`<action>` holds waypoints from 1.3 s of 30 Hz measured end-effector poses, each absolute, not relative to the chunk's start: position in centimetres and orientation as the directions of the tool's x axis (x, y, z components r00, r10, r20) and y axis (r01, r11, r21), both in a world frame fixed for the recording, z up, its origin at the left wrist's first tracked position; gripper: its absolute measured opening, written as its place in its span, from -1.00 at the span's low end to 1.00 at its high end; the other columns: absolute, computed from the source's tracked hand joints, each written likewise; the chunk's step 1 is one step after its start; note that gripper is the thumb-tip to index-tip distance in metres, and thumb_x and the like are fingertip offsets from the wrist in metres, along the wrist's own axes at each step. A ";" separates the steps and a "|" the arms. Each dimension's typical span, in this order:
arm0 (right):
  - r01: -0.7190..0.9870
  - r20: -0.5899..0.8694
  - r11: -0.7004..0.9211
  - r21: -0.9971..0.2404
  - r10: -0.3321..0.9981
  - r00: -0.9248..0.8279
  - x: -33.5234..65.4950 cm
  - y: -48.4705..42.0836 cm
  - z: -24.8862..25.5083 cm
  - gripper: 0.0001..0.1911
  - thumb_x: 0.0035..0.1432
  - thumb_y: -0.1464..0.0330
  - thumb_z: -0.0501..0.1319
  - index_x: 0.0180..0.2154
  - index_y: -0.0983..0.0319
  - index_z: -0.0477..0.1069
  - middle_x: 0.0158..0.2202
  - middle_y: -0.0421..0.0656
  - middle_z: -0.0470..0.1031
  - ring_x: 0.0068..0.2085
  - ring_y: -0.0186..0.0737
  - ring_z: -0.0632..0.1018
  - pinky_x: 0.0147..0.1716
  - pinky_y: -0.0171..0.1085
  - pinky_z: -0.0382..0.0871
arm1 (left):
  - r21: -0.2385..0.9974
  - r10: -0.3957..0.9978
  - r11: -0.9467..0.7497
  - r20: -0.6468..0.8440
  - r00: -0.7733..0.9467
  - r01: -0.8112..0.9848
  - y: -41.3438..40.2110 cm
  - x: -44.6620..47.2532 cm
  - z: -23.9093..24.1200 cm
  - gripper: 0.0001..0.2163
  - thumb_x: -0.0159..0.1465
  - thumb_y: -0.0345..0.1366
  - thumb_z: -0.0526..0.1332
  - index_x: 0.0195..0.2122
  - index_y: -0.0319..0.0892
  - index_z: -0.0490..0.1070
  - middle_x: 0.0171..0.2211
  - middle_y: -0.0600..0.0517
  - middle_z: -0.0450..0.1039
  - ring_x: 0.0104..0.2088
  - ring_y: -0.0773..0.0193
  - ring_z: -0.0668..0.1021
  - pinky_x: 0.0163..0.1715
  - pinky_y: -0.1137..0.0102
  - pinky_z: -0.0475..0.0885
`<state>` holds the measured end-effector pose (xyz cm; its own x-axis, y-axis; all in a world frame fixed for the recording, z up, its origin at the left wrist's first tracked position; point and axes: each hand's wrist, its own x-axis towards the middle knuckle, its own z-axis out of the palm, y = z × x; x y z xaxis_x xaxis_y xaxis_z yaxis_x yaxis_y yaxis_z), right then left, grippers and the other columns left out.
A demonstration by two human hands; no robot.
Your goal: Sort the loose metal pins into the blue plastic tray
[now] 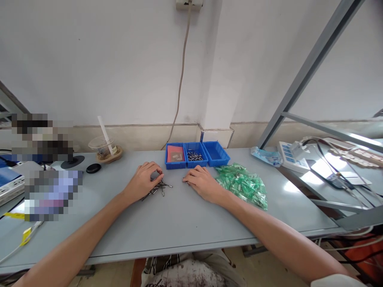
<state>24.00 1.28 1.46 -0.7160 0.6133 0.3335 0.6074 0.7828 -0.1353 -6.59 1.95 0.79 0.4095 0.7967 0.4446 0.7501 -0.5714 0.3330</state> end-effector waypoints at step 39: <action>0.306 0.369 0.387 -0.870 0.922 -0.117 24.7 3.4 0.9 -0.75 0.38 0.12 0.20 -0.25 0.16 0.39 -0.34 -0.22 0.39 -0.35 -0.20 0.34 -0.32 -0.21 0.25 | 0.344 0.796 -0.552 0.489 0.357 0.759 2.2 -6.9 0.8 -0.83 0.54 -0.16 0.14 -0.13 -0.07 0.48 -0.16 0.03 0.57 -0.12 0.11 0.52 -0.05 0.21 0.30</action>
<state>24.71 3.41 0.88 -0.1172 0.9219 0.3694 0.3055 0.3874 -0.8698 -6.88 2.16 0.79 0.3571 0.7956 0.4894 0.7592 -0.5525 0.3441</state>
